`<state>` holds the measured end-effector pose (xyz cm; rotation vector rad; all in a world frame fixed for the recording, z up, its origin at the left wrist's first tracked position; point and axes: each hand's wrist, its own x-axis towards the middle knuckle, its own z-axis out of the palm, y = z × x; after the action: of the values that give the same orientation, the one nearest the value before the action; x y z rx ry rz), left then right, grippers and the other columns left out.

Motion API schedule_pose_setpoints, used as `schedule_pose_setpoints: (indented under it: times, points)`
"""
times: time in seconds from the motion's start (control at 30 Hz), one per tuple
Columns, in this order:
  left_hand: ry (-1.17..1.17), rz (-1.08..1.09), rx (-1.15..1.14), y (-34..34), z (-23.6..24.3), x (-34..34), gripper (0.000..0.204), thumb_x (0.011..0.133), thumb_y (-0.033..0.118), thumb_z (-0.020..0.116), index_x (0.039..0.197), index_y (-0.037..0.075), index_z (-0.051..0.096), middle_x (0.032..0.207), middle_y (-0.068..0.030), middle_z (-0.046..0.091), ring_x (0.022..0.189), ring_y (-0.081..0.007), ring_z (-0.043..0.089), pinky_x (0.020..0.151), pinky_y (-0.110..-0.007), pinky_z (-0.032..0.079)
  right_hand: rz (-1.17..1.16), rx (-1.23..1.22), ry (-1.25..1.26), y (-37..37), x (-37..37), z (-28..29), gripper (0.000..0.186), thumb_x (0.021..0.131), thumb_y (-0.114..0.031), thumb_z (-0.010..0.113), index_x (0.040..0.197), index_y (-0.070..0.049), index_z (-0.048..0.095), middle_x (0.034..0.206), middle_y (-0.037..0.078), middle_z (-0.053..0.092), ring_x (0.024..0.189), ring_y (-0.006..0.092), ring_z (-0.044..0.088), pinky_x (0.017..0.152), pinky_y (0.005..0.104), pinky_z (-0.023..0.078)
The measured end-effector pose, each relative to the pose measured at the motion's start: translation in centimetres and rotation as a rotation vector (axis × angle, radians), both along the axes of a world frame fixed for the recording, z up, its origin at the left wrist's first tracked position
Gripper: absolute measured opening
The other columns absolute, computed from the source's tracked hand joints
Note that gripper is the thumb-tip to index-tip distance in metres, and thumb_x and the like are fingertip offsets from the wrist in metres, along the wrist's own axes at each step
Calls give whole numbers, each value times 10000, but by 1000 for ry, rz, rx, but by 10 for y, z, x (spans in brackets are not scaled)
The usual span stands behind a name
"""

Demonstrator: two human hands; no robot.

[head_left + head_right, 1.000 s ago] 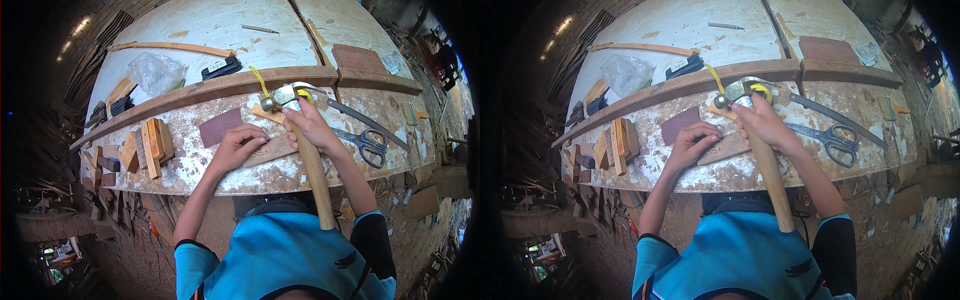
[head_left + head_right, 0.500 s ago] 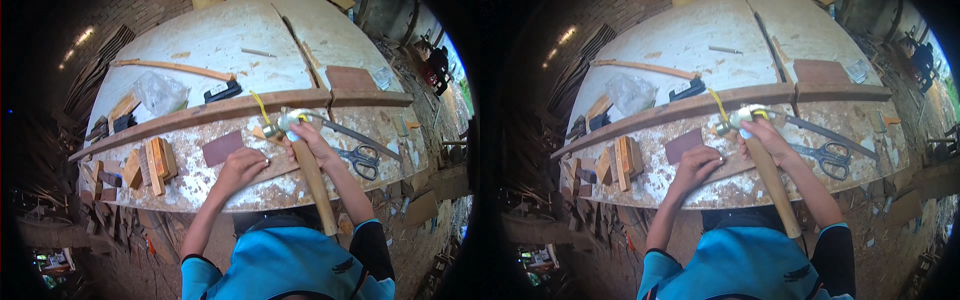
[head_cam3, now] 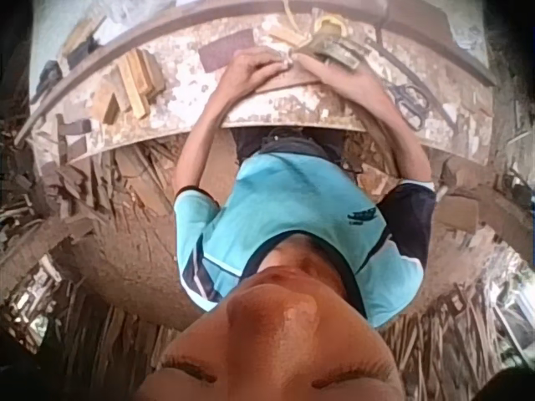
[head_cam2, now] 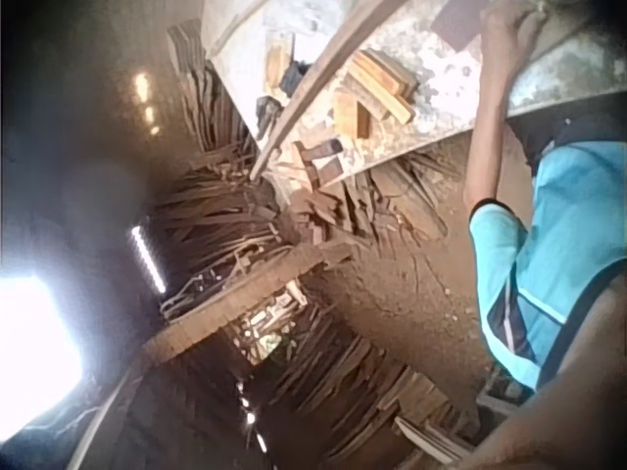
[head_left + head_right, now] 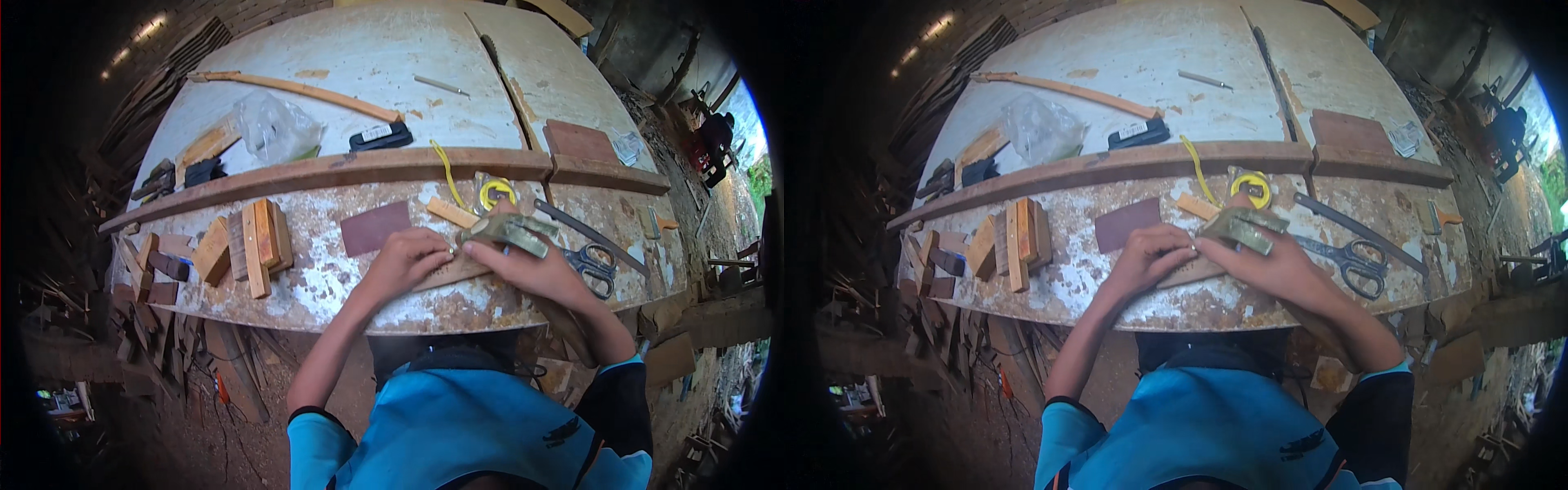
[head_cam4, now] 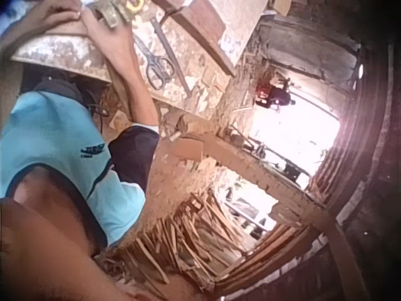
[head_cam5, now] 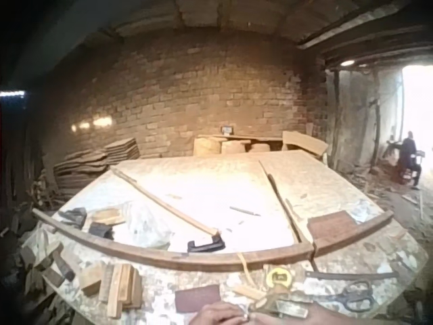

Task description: Performing various woodworking steps including measuring, marking, sanding, and assembling small wooden blocks and pieces.

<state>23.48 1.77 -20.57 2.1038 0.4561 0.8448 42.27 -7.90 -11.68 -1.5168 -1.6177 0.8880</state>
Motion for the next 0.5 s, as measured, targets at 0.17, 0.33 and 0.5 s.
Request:
schedule_pose_setpoints:
  times: [0.17,0.33,0.5]
  points:
    - [-14,-8,-54,2,-2,-1,137,795,94,672,864,-25,667,827,-138,654,744,-287,640,661,-345,499,-63,-85,-42,-3,-14,44,267,865,-249,626,965,-31,509,853,76,568,823,126,538,739,291,434]
    - [-3,-10,-49,-1,1,-4,144,806,98,669,884,-23,669,852,-136,652,766,-271,640,675,-334,497,-98,-216,94,-7,-27,38,202,837,-162,659,896,-46,504,764,26,475,737,114,468,689,270,397]
    - [-41,-44,-38,-2,-1,-3,133,807,59,660,914,-20,667,858,-110,654,770,-235,641,671,-309,490,-14,-105,9,-4,-22,14,200,841,-156,665,904,-58,502,769,11,476,753,98,477,703,257,404]
